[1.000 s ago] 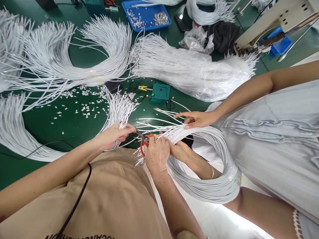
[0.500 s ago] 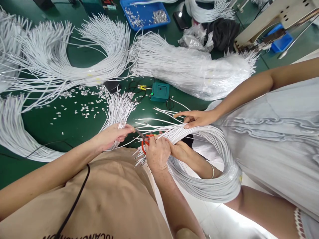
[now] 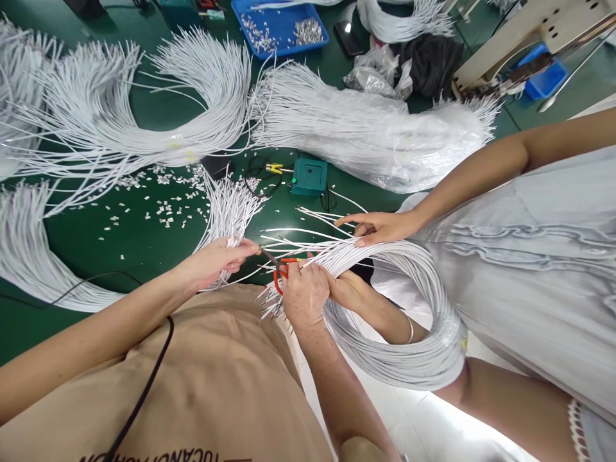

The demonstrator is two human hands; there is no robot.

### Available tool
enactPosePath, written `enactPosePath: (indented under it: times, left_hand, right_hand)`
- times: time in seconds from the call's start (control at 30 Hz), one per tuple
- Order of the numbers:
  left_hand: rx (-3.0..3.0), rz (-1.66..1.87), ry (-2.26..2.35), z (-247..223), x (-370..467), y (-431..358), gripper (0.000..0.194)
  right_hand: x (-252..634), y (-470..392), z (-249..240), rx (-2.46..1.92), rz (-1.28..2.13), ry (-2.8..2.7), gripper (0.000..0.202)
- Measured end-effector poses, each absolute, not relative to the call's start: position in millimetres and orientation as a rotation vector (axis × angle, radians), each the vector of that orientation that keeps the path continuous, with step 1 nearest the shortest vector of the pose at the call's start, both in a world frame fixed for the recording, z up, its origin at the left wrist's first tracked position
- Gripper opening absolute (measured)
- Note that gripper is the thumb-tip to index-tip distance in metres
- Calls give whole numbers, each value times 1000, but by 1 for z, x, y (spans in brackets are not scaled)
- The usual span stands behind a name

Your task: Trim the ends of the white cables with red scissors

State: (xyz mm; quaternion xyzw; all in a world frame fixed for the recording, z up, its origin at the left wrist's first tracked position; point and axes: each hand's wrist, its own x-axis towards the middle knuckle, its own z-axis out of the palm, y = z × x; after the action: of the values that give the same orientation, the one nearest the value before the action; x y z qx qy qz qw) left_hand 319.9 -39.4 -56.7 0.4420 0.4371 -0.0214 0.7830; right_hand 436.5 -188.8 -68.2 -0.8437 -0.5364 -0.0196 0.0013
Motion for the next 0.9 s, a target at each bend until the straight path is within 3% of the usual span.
enactPosePath:
  times: [0.33, 0.67, 0.9]
  left_hand:
    - [960, -27, 960, -55, 320, -39, 30]
    - [1039, -35, 1003, -58, 319, -40, 33]
    - [1071, -29, 974, -63, 317, -40, 32]
  right_hand:
    - [438, -188, -62, -2607, 11, -1584, 24]
    - [451, -173, -24, -2687, 586, -1383, 48]
    - [457, -160, -13, -2716, 809, -1463, 49]
